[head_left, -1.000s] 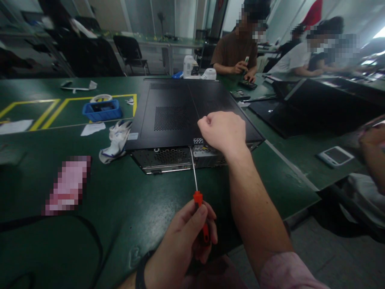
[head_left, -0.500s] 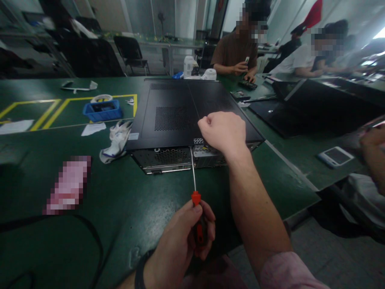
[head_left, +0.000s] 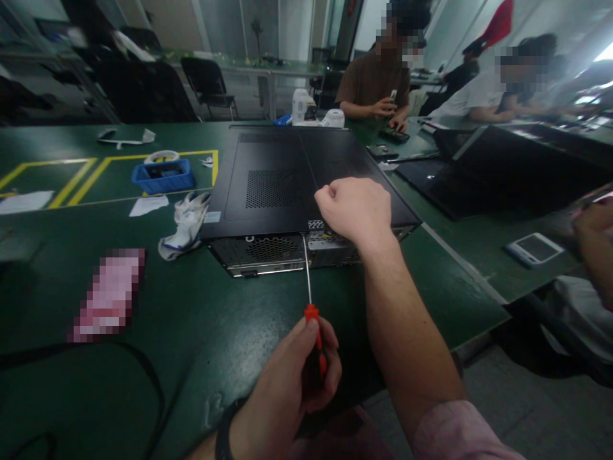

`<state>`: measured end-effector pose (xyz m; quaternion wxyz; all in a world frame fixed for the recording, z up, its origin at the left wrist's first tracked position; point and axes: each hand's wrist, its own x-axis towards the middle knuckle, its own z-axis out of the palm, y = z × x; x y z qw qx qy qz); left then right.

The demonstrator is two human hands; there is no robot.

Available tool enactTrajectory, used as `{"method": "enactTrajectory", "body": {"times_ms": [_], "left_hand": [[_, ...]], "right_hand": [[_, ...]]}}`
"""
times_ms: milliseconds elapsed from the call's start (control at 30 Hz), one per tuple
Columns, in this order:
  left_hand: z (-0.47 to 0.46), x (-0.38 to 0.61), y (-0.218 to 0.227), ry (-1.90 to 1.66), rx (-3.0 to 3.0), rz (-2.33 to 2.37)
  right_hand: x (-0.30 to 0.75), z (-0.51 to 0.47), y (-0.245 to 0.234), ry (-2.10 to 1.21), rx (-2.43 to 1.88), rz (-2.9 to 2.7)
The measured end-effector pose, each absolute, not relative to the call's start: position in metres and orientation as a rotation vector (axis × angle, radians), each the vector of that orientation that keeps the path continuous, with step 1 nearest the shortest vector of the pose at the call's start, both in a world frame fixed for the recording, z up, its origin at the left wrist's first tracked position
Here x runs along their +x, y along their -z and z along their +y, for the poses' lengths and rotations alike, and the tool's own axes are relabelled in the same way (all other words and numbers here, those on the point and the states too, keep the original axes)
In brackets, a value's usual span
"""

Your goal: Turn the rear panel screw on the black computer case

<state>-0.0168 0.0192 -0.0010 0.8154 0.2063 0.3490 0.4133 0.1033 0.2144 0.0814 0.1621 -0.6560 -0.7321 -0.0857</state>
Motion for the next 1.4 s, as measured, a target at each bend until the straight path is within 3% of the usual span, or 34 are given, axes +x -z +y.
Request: {"method": "enactTrajectory", "body": {"times_ms": [1400], "left_hand": [[0.018,-0.017,0.006,-0.844,0.433,0.661]], "right_hand": [[0.103,0.214,-0.081,0.243,-1.895,-2.08]]}}
